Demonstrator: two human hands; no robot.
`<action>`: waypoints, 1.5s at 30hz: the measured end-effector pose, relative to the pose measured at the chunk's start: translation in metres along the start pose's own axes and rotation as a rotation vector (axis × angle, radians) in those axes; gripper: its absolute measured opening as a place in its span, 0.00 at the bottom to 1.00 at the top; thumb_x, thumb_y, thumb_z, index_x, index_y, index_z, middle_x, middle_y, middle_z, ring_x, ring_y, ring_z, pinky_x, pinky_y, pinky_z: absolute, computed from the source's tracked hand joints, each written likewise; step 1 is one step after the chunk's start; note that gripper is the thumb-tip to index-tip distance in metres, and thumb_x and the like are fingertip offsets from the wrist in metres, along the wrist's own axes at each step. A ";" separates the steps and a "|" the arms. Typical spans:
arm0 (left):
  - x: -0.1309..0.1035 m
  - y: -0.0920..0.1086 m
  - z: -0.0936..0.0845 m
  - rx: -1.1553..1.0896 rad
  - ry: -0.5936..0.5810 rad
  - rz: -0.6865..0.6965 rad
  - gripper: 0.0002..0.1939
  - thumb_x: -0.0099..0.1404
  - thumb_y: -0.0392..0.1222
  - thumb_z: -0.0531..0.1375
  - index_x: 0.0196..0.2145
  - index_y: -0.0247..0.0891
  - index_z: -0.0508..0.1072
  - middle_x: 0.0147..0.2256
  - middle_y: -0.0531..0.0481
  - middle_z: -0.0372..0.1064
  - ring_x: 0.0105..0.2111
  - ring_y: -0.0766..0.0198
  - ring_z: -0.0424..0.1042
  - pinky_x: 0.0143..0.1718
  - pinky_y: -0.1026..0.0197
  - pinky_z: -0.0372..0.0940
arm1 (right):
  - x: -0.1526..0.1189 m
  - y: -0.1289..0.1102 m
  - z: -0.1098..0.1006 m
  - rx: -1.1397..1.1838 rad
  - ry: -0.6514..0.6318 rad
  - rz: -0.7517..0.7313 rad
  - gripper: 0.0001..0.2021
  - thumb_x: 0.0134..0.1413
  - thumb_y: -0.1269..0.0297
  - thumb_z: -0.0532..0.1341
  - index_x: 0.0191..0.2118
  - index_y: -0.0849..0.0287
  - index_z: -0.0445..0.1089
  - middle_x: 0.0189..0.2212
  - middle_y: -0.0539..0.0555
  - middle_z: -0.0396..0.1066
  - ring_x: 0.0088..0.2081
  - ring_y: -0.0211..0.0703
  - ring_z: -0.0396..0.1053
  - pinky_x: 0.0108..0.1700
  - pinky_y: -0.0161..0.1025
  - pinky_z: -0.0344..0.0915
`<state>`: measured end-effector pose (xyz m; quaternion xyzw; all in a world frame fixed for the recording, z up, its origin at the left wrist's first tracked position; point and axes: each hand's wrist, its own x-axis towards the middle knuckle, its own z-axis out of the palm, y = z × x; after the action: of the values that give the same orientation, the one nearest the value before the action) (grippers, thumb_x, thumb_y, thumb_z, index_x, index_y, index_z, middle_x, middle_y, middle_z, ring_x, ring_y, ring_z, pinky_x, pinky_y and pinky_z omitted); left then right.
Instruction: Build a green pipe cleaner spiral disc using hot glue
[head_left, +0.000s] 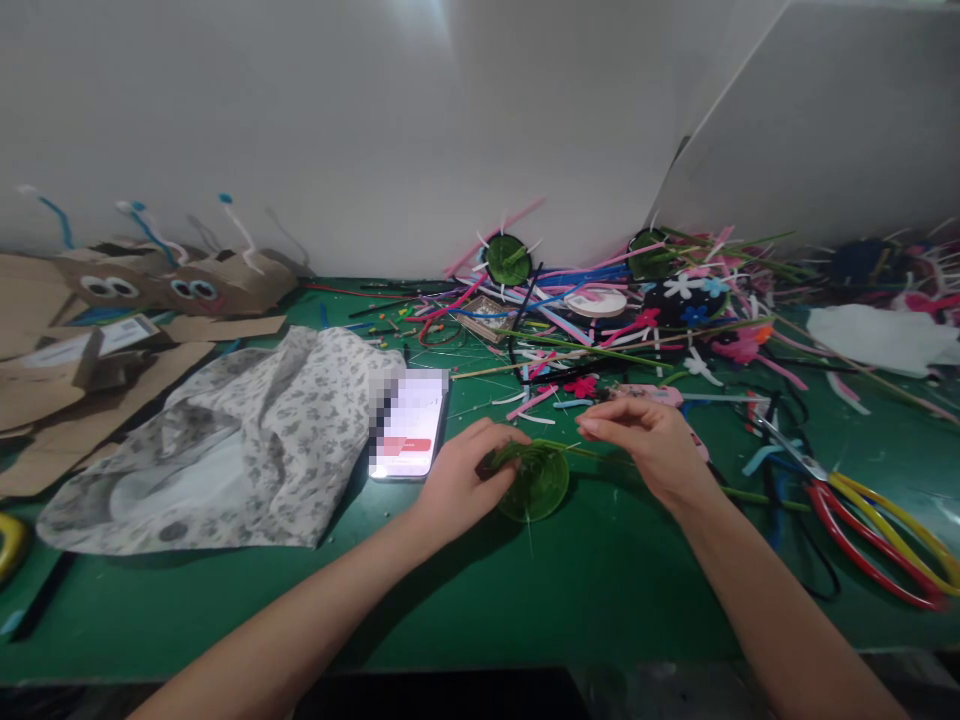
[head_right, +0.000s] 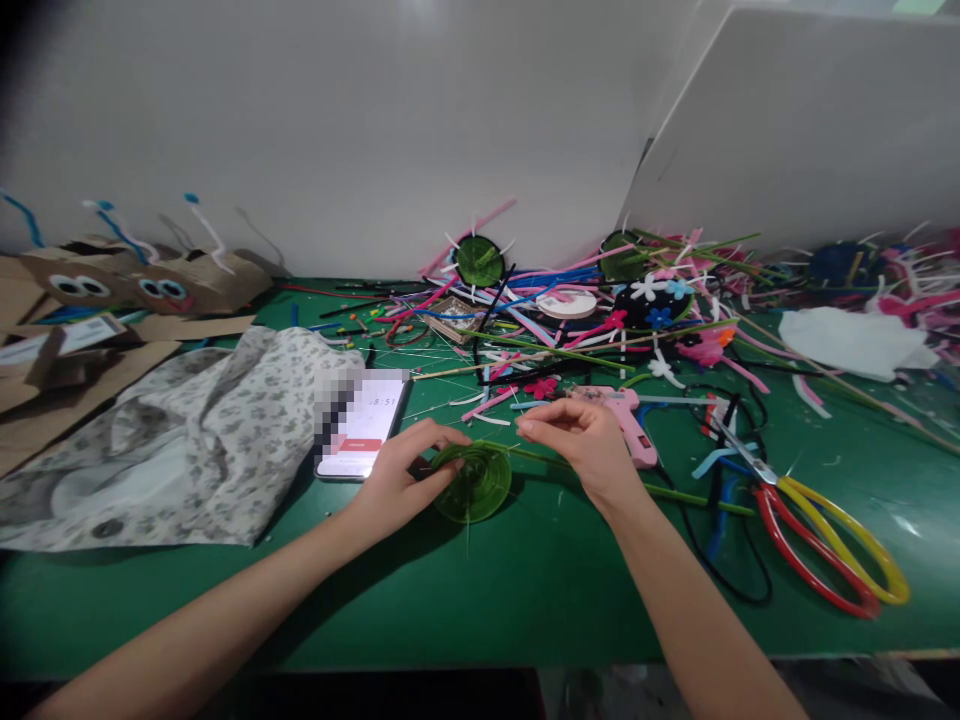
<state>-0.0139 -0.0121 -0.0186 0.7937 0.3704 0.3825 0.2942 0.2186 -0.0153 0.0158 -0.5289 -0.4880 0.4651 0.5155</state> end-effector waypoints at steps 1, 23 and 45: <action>0.000 0.000 0.000 0.000 0.000 0.000 0.17 0.60 0.26 0.57 0.44 0.43 0.71 0.37 0.52 0.68 0.37 0.63 0.69 0.34 0.62 0.64 | 0.000 0.001 0.000 0.010 0.003 -0.004 0.10 0.35 0.59 0.74 0.25 0.56 0.77 0.28 0.54 0.77 0.32 0.45 0.74 0.42 0.45 0.72; 0.000 0.001 0.000 -0.018 -0.005 -0.009 0.17 0.59 0.26 0.58 0.44 0.43 0.71 0.38 0.52 0.68 0.38 0.64 0.69 0.35 0.63 0.63 | 0.002 0.003 -0.002 -0.023 -0.010 -0.029 0.08 0.36 0.61 0.73 0.26 0.56 0.78 0.27 0.52 0.77 0.31 0.40 0.72 0.37 0.38 0.71; 0.000 0.001 0.000 -0.001 -0.005 -0.006 0.17 0.59 0.26 0.58 0.43 0.43 0.71 0.38 0.52 0.69 0.37 0.63 0.69 0.35 0.62 0.63 | 0.004 0.004 -0.001 0.022 0.013 -0.024 0.13 0.29 0.61 0.76 0.26 0.55 0.78 0.28 0.52 0.76 0.33 0.41 0.72 0.39 0.38 0.69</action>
<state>-0.0136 -0.0127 -0.0180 0.7933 0.3718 0.3798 0.2969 0.2204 -0.0115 0.0117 -0.5203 -0.4859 0.4606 0.5300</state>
